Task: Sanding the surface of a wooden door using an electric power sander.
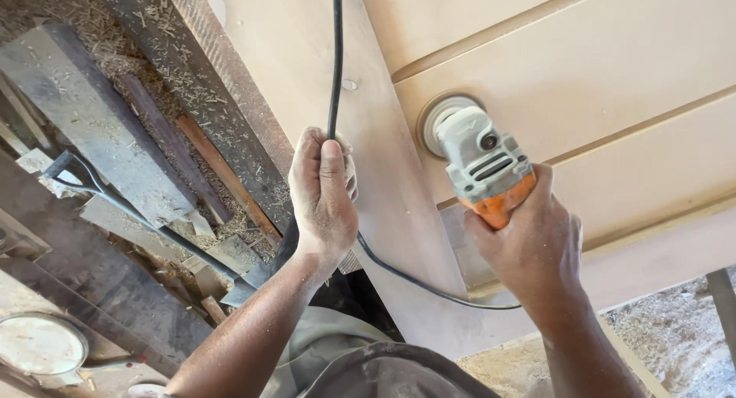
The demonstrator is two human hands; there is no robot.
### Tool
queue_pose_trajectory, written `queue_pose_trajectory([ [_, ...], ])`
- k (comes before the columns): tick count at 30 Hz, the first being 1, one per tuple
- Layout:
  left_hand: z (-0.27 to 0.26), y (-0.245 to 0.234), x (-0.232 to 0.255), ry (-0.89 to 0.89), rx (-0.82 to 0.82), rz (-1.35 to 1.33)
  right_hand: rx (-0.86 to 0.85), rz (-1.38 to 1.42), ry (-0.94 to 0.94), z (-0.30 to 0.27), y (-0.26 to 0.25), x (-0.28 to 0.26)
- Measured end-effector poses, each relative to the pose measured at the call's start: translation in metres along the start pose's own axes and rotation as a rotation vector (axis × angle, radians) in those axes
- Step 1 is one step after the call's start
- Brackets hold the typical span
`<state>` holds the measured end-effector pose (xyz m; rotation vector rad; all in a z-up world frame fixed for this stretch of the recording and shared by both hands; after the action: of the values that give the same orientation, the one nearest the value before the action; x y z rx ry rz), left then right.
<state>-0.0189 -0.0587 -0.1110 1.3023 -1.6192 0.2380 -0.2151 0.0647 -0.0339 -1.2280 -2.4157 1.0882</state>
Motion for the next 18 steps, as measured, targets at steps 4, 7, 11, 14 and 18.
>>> queue_pose_trajectory([
  [4, 0.0, -0.004, 0.001, -0.023, 0.004, 0.052, -0.032, 0.013, 0.011, -0.001, 0.0, -0.003],
  [7, -0.001, -0.005, 0.0, -0.021, 0.011, -0.003, -0.022, 0.01, 0.013, 0.001, 0.0, -0.004],
  [11, -0.001, -0.006, 0.001, -0.041, 0.039, 0.005, -0.03, -0.003, 0.008, 0.001, -0.001, -0.002],
  [14, -0.002, -0.006, 0.0, 0.019, 0.014, 0.065, 0.026, 0.029, -0.016, 0.006, -0.006, -0.007],
  [18, 0.0, -0.003, -0.003, 0.015, 0.019, 0.01, 0.081, 0.036, -0.03, 0.011, -0.013, -0.018],
])
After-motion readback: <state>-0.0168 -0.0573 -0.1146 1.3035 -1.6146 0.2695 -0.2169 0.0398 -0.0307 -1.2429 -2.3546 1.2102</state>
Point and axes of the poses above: each hand's wrist, its own z-axis towards the middle knuckle, its own y-axis out of the palm, x = y × z, the point moved 5 cm from there along z, towards the middle knuckle, and after that the axes turned 13 degrees about -x, right-handed, at the moved point
